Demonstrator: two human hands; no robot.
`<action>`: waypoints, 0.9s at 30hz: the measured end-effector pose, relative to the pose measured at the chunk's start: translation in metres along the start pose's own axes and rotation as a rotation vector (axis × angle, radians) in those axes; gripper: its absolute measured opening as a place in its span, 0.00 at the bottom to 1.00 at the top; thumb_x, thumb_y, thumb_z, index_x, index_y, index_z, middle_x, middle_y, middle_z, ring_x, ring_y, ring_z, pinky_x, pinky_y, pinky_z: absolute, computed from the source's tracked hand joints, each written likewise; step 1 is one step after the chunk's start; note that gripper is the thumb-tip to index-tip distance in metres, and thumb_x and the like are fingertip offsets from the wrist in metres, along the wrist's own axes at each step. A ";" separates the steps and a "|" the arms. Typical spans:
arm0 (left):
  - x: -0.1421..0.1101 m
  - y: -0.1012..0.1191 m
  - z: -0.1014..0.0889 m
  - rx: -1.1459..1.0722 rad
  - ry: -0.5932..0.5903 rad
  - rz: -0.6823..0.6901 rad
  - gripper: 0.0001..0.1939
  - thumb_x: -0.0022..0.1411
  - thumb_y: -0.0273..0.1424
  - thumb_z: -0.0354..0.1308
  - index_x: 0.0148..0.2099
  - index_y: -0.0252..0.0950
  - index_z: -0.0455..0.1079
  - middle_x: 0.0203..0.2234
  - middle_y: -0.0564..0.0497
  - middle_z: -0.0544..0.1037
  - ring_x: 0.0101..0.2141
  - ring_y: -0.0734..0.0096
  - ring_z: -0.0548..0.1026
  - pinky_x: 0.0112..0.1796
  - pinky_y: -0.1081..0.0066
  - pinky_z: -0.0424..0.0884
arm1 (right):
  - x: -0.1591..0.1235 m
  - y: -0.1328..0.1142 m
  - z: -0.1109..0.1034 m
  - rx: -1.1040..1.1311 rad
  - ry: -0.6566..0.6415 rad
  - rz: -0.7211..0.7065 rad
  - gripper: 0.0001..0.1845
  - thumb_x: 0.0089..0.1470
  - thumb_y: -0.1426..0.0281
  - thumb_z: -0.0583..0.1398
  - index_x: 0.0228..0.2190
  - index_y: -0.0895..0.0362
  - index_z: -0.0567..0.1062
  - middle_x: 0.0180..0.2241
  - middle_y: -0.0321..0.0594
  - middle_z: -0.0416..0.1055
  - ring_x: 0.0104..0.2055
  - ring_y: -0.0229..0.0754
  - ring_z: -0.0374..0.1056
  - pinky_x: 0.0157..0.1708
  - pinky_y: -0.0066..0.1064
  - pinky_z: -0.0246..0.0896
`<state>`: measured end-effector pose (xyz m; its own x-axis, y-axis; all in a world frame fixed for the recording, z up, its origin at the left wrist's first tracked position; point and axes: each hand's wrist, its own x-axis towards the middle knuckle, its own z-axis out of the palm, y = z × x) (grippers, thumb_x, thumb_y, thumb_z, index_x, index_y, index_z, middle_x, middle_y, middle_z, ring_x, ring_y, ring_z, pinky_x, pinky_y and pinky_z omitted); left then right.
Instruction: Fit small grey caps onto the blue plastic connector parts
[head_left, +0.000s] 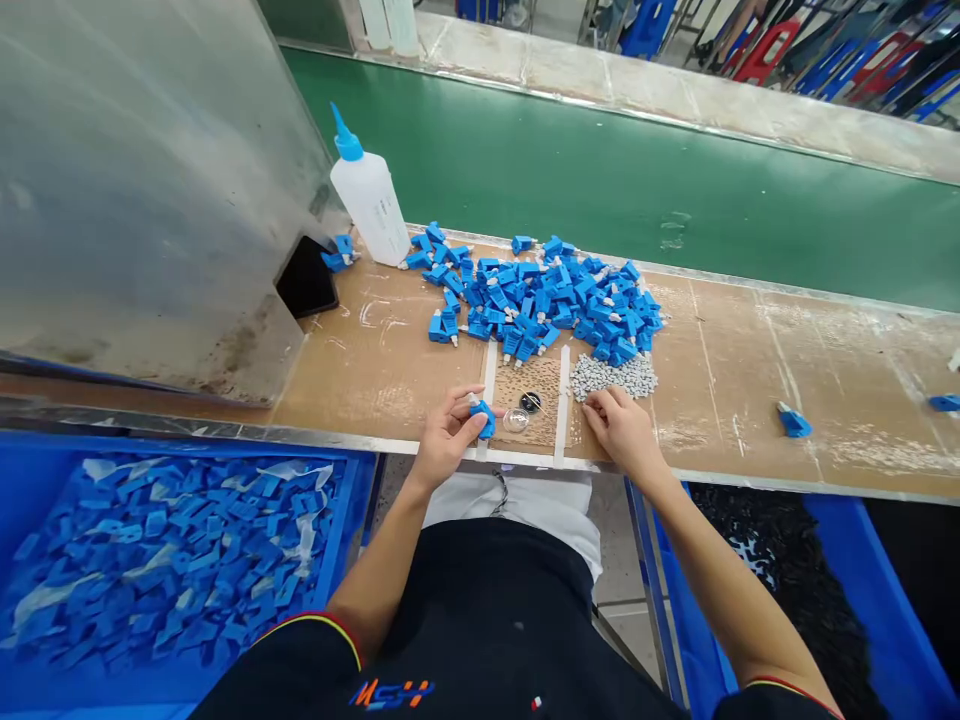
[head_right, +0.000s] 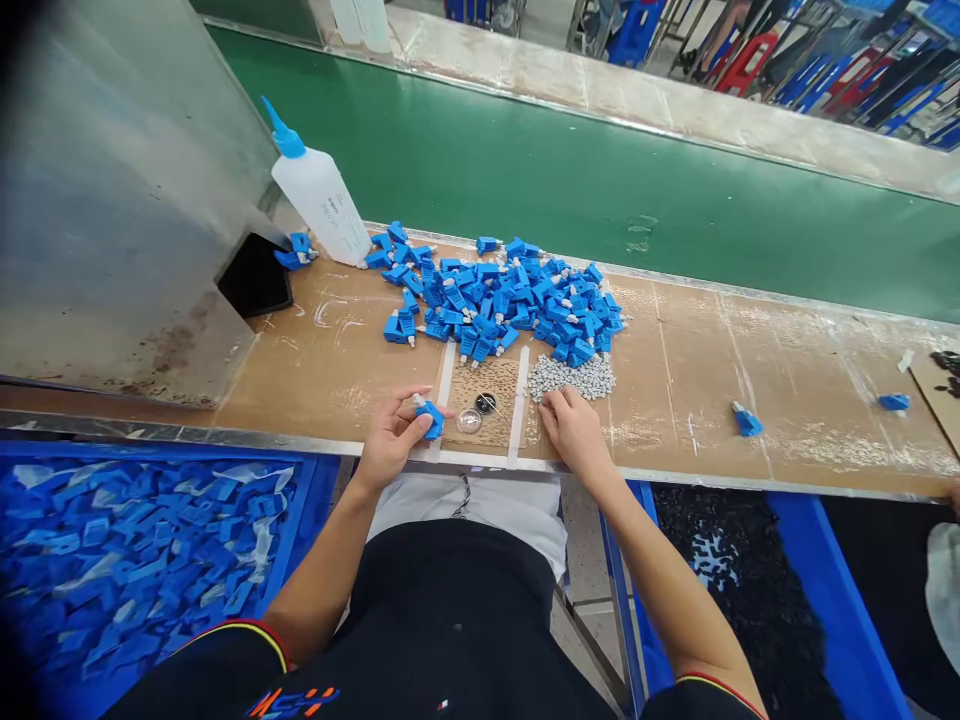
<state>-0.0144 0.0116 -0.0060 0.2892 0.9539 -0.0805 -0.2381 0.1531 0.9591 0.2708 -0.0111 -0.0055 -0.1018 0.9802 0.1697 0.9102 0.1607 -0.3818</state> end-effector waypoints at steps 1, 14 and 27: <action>0.000 0.001 -0.001 0.000 -0.009 -0.005 0.23 0.60 0.44 0.67 0.52 0.38 0.68 0.32 0.47 0.85 0.27 0.72 0.77 0.29 0.73 0.71 | 0.002 0.001 -0.001 -0.029 -0.025 -0.023 0.08 0.63 0.69 0.54 0.32 0.53 0.71 0.34 0.43 0.70 0.34 0.45 0.68 0.36 0.34 0.64; 0.002 -0.004 -0.007 -0.025 -0.030 0.014 0.23 0.62 0.42 0.66 0.54 0.38 0.69 0.33 0.46 0.84 0.30 0.69 0.79 0.32 0.72 0.73 | 0.006 0.010 -0.034 0.172 -0.244 -0.053 0.06 0.58 0.72 0.54 0.35 0.53 0.72 0.34 0.40 0.73 0.33 0.42 0.71 0.35 0.33 0.66; 0.002 -0.006 -0.007 -0.010 -0.044 0.053 0.21 0.63 0.41 0.65 0.55 0.39 0.71 0.34 0.47 0.84 0.33 0.69 0.79 0.36 0.70 0.74 | 0.016 -0.001 -0.018 -0.005 -0.255 -0.047 0.07 0.51 0.73 0.56 0.24 0.52 0.65 0.24 0.37 0.69 0.26 0.41 0.65 0.28 0.31 0.58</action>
<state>-0.0186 0.0140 -0.0136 0.3161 0.9486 -0.0173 -0.2631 0.1052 0.9590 0.2754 0.0020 0.0144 -0.2413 0.9693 -0.0474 0.9041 0.2068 -0.3739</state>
